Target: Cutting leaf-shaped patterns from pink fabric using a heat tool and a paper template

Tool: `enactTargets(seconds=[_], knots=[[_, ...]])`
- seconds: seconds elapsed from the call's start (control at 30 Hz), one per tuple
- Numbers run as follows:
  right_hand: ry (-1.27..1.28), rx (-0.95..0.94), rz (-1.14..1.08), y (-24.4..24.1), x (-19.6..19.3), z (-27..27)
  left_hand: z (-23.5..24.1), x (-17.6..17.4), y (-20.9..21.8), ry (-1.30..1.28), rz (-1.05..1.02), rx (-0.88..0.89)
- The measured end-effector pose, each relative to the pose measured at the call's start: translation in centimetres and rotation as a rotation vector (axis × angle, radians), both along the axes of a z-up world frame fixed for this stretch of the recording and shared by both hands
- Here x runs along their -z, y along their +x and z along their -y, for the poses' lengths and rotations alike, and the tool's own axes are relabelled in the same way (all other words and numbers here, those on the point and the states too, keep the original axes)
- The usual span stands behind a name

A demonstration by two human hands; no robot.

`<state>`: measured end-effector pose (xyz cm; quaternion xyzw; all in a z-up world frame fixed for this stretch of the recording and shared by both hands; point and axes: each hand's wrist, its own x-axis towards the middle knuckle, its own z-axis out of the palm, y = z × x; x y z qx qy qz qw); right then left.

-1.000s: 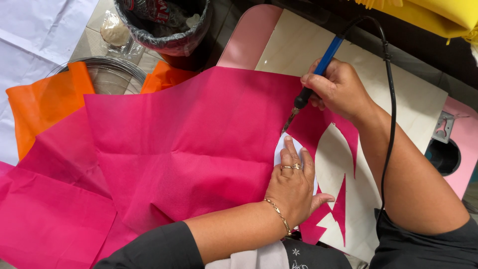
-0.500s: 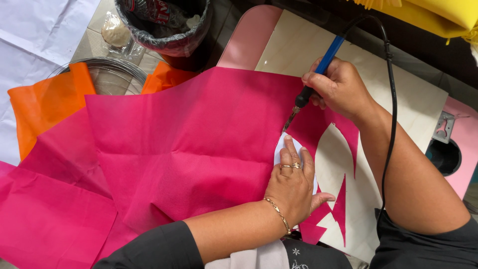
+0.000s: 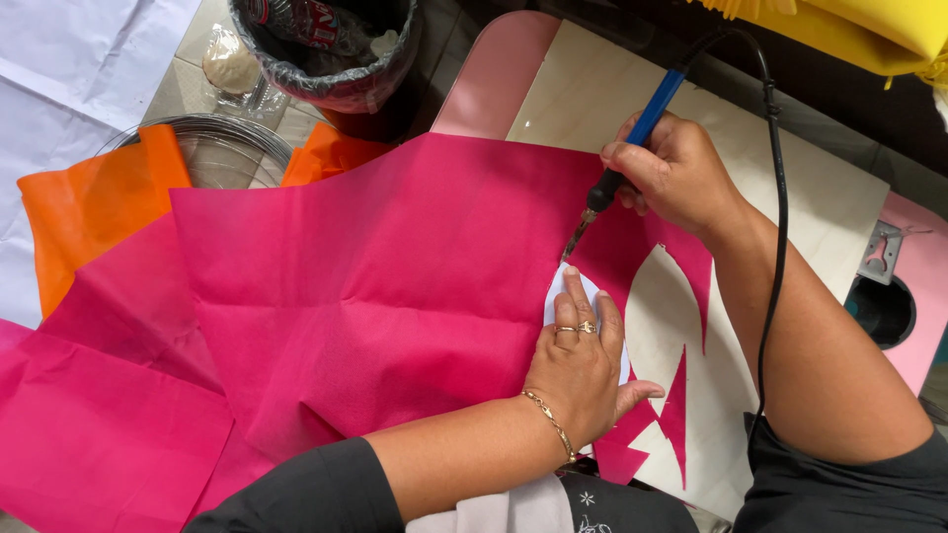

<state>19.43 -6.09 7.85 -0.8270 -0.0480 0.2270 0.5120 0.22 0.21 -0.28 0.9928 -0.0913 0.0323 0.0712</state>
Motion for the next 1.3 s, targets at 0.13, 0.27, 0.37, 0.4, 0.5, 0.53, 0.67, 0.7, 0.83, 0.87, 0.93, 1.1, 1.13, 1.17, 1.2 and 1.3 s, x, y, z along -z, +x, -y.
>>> enactTargets(seconds=[0.13, 0.27, 0.37, 0.4, 0.5, 0.53, 0.67, 0.7, 0.83, 0.87, 0.93, 1.1, 1.13, 1.17, 1.2, 1.3], knots=[[0.006, 0.000, 0.010, 0.15, 0.25, 0.11, 0.10, 0.16, 0.00, 0.009, -0.011, -0.005], [0.000, 0.004, 0.010, 0.13, 0.12, 0.06, 0.01, 0.05, 0.00, -0.003, 0.000, -0.004], [0.004, 0.001, 0.016, 0.17, 0.12, 0.04, -0.04, -0.02, 0.03, -0.007, 0.003, -0.009], [0.003, 0.002, 0.016, 0.18, 0.13, 0.06, -0.04, -0.04, 0.03, -0.014, 0.007, -0.011], [-0.002, 0.013, 0.015, 0.27, 0.25, 0.14, -0.08, -0.21, 0.08, -0.007, -0.016, 0.000], [-0.002, 0.013, 0.015, 0.28, 0.27, 0.17, -0.10, -0.21, 0.07, -0.007, -0.016, 0.000], [0.016, 0.001, 0.023, 0.38, 0.37, 0.33, -0.05, -0.11, 0.08, 0.001, 0.009, -0.004], [0.016, 0.000, 0.026, 0.39, 0.41, 0.37, 0.00, -0.05, 0.06, 0.008, 0.012, -0.006], [0.008, 0.010, 0.021, 0.39, 0.33, 0.32, 0.01, 0.00, 0.04, -0.001, -0.004, -0.006], [0.006, 0.009, 0.027, 0.41, 0.33, 0.33, -0.04, -0.11, 0.05, -0.001, 0.005, -0.005], [0.005, 0.007, 0.034, 0.44, 0.35, 0.35, -0.07, -0.20, 0.07, -0.001, 0.014, -0.005], [-0.012, 0.034, 0.018, 0.46, 0.21, 0.32, 0.07, -0.17, 0.09, 0.021, 0.011, -0.023], [-0.012, 0.033, 0.017, 0.51, 0.31, 0.38, 0.01, -0.18, 0.09, 0.021, 0.010, -0.024], [-0.003, 0.032, 0.019, 0.56, 0.41, 0.44, -0.04, -0.20, 0.08, 0.016, 0.012, -0.017], [0.004, 0.032, 0.021, 0.62, 0.49, 0.54, -0.07, -0.21, 0.10, 0.011, 0.013, -0.011], [-0.005, 0.024, 0.031, 0.54, 0.42, 0.55, -0.03, -0.09, 0.10, -0.014, 0.001, -0.008]])
